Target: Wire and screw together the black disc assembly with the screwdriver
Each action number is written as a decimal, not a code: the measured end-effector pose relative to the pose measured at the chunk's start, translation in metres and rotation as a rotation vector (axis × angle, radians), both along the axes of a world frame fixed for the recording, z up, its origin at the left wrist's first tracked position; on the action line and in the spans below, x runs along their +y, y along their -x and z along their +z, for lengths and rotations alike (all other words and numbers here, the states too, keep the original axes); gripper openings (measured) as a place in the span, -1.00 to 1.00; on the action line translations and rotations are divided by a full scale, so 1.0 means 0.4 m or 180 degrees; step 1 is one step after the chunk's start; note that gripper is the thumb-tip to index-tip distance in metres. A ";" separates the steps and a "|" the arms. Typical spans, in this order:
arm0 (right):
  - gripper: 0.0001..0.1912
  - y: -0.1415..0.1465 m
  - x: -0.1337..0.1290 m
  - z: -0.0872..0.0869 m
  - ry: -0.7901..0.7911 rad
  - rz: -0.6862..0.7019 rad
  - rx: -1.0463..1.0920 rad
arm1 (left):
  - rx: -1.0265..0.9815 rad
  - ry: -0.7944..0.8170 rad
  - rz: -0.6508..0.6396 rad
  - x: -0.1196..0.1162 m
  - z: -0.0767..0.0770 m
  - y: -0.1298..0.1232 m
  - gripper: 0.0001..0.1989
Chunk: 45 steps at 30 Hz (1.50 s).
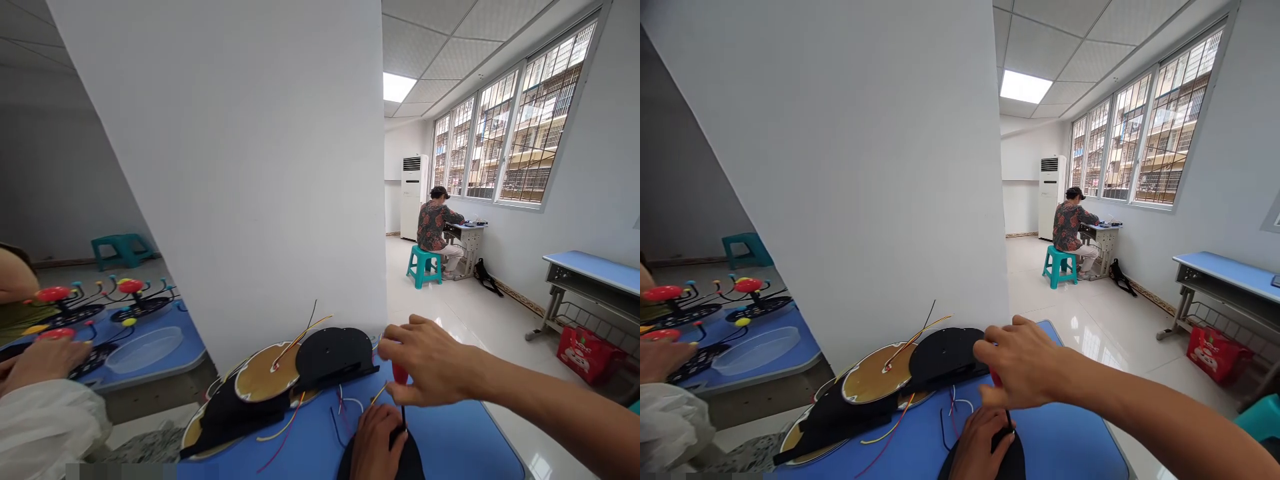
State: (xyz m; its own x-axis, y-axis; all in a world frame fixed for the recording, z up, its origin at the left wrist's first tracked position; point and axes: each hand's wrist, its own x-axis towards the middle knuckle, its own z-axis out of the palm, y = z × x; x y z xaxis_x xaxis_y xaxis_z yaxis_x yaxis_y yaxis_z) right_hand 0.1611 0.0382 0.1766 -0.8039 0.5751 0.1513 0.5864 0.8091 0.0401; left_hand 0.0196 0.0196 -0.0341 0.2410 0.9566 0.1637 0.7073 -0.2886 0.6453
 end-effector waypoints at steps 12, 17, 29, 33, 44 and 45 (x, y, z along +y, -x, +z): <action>-0.84 -0.003 -0.010 -0.008 -0.0033 -0.0187 0.0004 | 0.0359 -0.0504 -0.0038 0.005 -0.011 -0.001 -0.80; -0.75 -0.012 -0.010 -0.006 0.0119 0.0271 0.0321 | 0.0533 -0.1104 -0.0106 0.013 -0.040 0.004 -0.82; -0.87 -0.024 -0.034 -0.021 0.0139 -0.0293 0.0314 | 0.0802 -0.1567 -0.0113 0.014 -0.028 -0.003 -0.85; -0.83 -0.027 -0.038 -0.031 0.0217 -0.0248 0.0397 | 0.0835 -0.1796 -0.0192 0.018 -0.044 0.002 -0.78; -0.88 -0.052 -0.096 0.005 0.0274 0.0028 0.1644 | 0.1141 -0.3030 0.0045 -0.017 -0.020 0.070 -0.83; -0.89 -0.050 -0.103 0.007 0.0304 0.0065 0.1756 | 0.1263 -0.3143 0.0061 -0.031 -0.027 0.101 -0.86</action>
